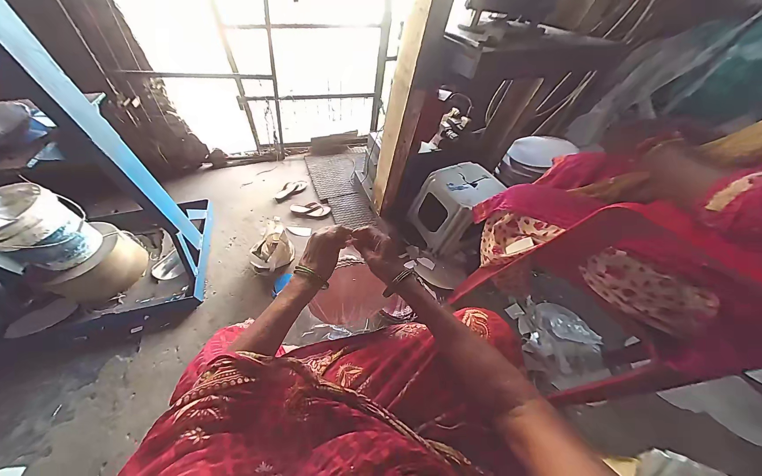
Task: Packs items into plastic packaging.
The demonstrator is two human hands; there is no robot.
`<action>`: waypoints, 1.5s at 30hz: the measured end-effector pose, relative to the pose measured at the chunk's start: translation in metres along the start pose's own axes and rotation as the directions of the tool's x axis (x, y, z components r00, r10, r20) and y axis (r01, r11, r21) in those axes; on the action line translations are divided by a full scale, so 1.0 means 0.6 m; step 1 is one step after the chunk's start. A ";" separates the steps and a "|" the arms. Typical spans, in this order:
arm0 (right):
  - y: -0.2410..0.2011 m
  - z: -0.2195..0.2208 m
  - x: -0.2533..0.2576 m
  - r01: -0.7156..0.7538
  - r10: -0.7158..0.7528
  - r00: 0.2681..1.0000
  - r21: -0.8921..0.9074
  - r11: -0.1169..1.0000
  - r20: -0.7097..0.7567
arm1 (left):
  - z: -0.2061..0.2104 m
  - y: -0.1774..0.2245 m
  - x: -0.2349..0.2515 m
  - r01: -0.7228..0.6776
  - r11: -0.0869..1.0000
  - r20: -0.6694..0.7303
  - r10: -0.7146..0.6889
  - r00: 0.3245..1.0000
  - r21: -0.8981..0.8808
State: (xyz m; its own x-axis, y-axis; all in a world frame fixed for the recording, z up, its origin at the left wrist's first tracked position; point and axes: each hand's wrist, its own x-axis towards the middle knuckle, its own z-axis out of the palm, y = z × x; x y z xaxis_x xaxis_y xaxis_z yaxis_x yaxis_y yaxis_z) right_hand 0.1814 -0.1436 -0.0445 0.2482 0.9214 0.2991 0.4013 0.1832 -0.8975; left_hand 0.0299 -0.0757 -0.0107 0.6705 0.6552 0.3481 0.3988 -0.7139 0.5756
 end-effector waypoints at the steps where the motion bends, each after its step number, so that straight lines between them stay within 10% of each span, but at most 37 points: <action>1: 0.002 0.001 0.002 -0.002 0.002 1.000 0.030 1.000 -0.016 | 0.005 -0.003 -0.001 -0.022 1.000 -0.028 0.023 0.999 0.020; 9: 0.000 0.001 0.001 0.139 -0.138 0.990 -0.167 0.976 0.016 | 0.005 0.004 0.012 -0.013 0.995 -0.091 0.023 0.996 0.104; 16: 0.003 -0.032 -0.004 0.193 -0.154 0.977 -0.313 0.930 0.146 | -0.017 -0.021 0.012 0.008 0.993 0.328 0.030 0.944 -0.115; 23: 0.013 -0.061 0.005 0.361 -0.342 0.933 -0.287 0.887 0.115 | -0.012 -0.009 0.004 0.513 0.420 0.490 -0.170 0.855 -0.749; 30: -0.008 -0.063 -0.001 0.353 -0.340 0.932 -0.103 0.930 0.126 | -0.004 -0.014 0.003 0.544 0.289 0.495 -0.229 0.838 -0.788; 36: -0.010 -0.041 0.001 0.544 -0.561 0.827 -0.292 0.787 0.027 | 0.018 -0.003 0.001 0.553 0.233 0.468 -0.335 0.818 -0.800; 42: -0.015 -0.036 0.001 -0.025 0.155 0.945 0.408 0.913 -0.288 | 0.034 -0.011 0.006 0.423 0.519 0.308 -0.296 0.904 -0.743; 45: -0.015 -0.072 -0.011 -0.107 0.162 0.963 0.248 0.963 -0.215 | 0.029 -0.015 0.007 0.499 0.470 0.325 -0.404 0.855 -0.729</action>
State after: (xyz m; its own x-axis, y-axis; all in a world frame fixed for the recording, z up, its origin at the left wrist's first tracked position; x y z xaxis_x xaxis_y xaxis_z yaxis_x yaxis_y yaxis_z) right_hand 0.2141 -0.1662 -0.0243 0.4933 0.8436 0.2123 0.1413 0.1631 -0.9764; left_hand 0.0403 -0.0707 -0.0273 0.6156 0.7683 -0.1753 0.0657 0.1716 0.9830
